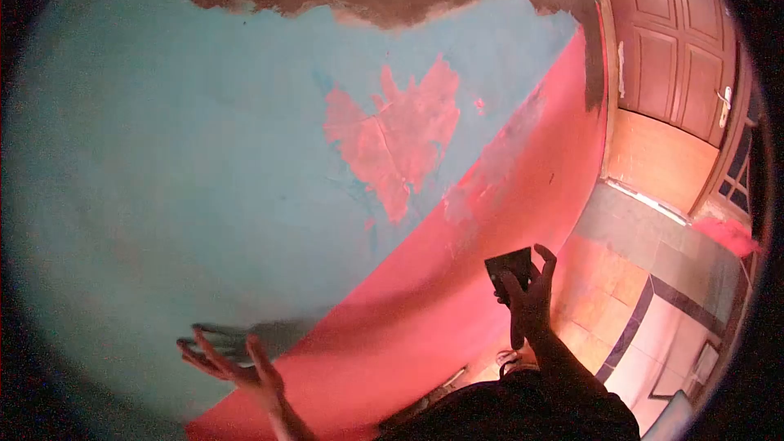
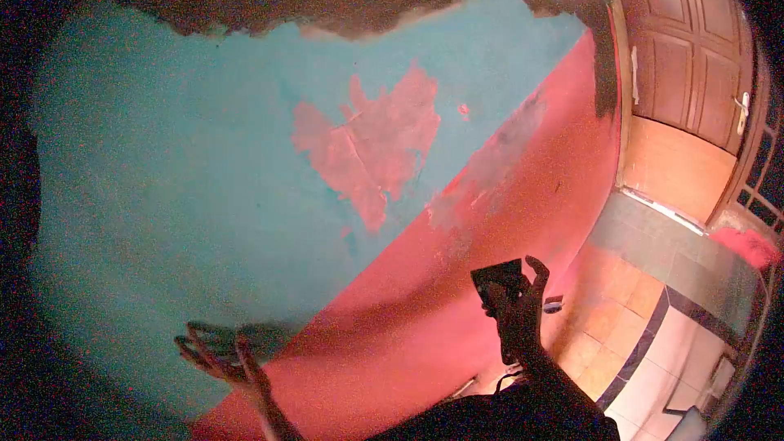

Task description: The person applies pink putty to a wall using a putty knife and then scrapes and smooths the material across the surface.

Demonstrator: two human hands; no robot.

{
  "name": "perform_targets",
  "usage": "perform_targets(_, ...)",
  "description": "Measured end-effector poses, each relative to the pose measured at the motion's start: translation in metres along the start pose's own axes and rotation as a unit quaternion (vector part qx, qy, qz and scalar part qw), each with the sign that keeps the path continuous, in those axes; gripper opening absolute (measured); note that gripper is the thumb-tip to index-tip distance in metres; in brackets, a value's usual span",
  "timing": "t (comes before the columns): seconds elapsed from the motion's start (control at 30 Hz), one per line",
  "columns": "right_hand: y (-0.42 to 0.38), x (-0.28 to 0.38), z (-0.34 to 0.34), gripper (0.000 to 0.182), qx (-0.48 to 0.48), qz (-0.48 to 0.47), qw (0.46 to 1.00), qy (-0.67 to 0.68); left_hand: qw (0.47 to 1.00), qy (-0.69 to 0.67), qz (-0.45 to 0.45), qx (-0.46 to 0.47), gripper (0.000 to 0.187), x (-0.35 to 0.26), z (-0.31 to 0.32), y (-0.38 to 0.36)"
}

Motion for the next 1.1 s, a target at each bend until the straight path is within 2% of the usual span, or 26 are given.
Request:
perform_targets(0.1,0.022,-0.002,0.020,0.067,0.061,-0.048,0.997,-0.027,0.994,0.078,-0.045,0.067,0.109,0.018,0.008,0.004)
perform_targets(0.13,0.028,0.000,0.027,0.067,0.087,-0.066,0.994,-0.030,0.994,0.074,-0.047,0.068,0.110,0.020,0.010,0.003)
perform_targets(0.17,0.033,0.006,0.035,0.066,0.100,-0.016,0.995,-0.027,0.994,0.069,-0.049,0.070,0.110,0.019,0.009,0.003)
perform_targets(0.27,0.064,0.001,0.054,0.068,0.110,-0.174,0.972,-0.109,0.993,0.059,-0.060,0.078,0.114,0.018,0.009,0.003)
perform_targets(0.3,0.060,0.030,0.071,0.075,0.114,-0.164,0.972,-0.122,0.993,0.055,-0.065,0.081,0.115,0.019,0.009,0.003)
perform_targets(0.4,0.073,0.044,0.101,0.079,0.112,-0.283,0.948,-0.092,0.991,0.075,-0.060,0.098,0.120,0.021,0.010,0.002)
perform_targets(0.43,0.072,0.049,0.112,0.074,0.128,-0.286,0.948,-0.049,0.990,0.079,-0.063,0.096,0.122,0.022,0.008,0.002)
perform_targets(0.53,0.070,0.054,0.128,0.061,0.116,-0.310,0.942,-0.051,0.989,0.090,-0.069,0.093,0.126,0.024,0.005,0.003)
perform_targets(0.6,0.064,0.059,0.137,0.049,0.066,-0.405,0.881,-0.237,0.989,0.098,-0.064,0.090,0.126,0.024,0.005,0.002)
perform_targets(0.7,0.051,0.058,0.151,0.049,0.068,-0.426,0.842,-0.324,0.988,0.113,-0.055,0.085,0.128,0.027,0.006,0.003)
perform_targets(0.9,0.054,0.052,0.151,0.040,0.006,-0.486,0.810,-0.327,0.987,0.147,-0.029,0.058,0.131,0.035,0.010,0.002)
perform_targets(1.0,0.056,0.056,0.159,0.031,-0.022,-0.482,0.822,-0.301,0.985,0.168,-0.011,0.038,0.132,0.039,0.014,0.005)
perform_targets(1.1,0.053,0.053,0.161,0.030,-0.012,-0.491,0.822,-0.289,0.976,0.209,-0.036,0.047,0.127,0.040,0.010,0.009)
Point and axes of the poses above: each hand's wrist, its own y-axis towards the middle knuckle, its own z-axis out of the palm, x = y × z, the point moved 6 cm from there along y, towards the middle knuckle, and after that the axes turned 10 degrees about x, right-handed, at the moved point
